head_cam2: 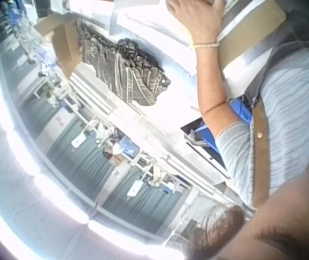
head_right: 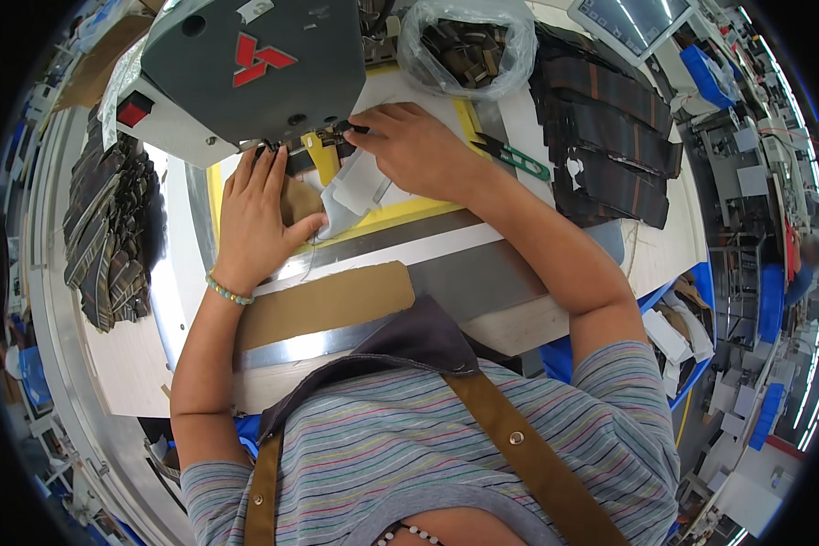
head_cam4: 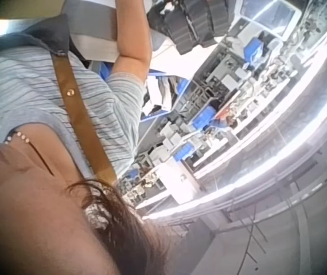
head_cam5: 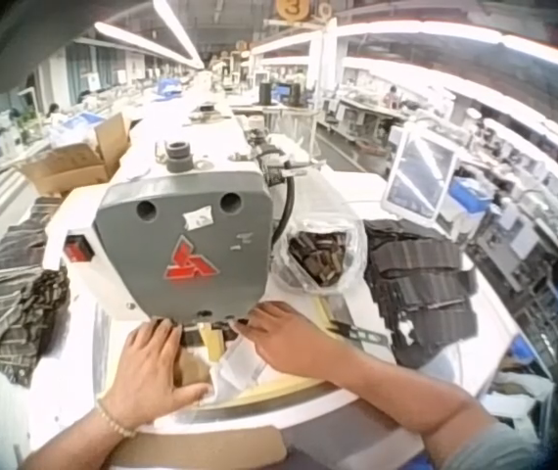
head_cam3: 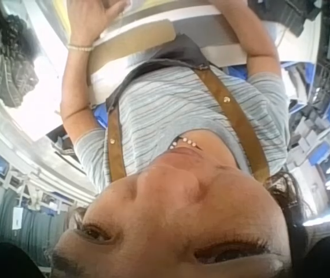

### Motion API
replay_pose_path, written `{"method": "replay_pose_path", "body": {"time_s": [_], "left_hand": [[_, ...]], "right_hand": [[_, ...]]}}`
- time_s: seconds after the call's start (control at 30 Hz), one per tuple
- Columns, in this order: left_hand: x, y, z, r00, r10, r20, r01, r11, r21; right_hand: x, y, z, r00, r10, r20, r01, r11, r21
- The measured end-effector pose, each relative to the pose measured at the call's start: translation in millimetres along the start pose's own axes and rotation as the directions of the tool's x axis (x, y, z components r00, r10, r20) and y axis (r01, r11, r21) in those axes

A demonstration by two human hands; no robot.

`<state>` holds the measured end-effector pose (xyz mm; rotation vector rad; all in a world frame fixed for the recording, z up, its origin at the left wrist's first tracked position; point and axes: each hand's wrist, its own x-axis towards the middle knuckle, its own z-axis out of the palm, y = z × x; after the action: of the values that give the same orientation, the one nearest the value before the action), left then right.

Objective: The recorder is using an industrial sewing machine to assemble leather or fabric components for goods.

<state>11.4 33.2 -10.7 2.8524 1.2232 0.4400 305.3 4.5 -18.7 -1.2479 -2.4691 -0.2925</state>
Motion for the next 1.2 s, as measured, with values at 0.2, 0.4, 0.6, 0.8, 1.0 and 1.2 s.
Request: {"method": "replay_pose_path", "body": {"time_s": [0.2, 0.4, 0.6, 0.8, 1.0, 1.2], "left_hand": [[-0.9, 0.4, 0.8, 1.000, -0.002, -0.010, 0.002, 1.000, 0.005], [-1.3, -0.4, 2.7, 1.000, 0.000, -0.019, 0.000, 1.000, 0.006], [-1.6, 0.9, 0.1, 1.000, 0.000, -0.014, 0.000, 1.000, -0.011], [-2.7, 1.0, 1.2, 1.000, 0.001, -0.013, -0.001, 1.000, 0.007], [-3.3, 0.9, 4.5, 0.996, 0.042, -0.074, -0.040, 0.999, 0.023], [-3.0, 0.9, 3.8, 0.999, 0.013, -0.043, -0.012, 1.000, 0.017]], "right_hand": [[-0.9, -1.2, 0.0, 1.000, 0.006, 0.021, -0.006, 1.000, 0.003], [0.4, -1.3, -2.6, 1.000, -0.001, 0.018, 0.001, 1.000, 0.011], [1.0, -2.5, -5.3, 1.000, -0.006, 0.007, 0.006, 1.000, 0.023], [1.3, -3.5, -5.9, 1.000, -0.012, -0.015, 0.012, 1.000, 0.013], [0.3, -3.7, -7.4, 1.000, -0.006, -0.010, 0.007, 0.998, 0.060], [1.1, -2.4, -5.7, 1.000, -0.011, -0.020, 0.013, 0.998, 0.061]]}}
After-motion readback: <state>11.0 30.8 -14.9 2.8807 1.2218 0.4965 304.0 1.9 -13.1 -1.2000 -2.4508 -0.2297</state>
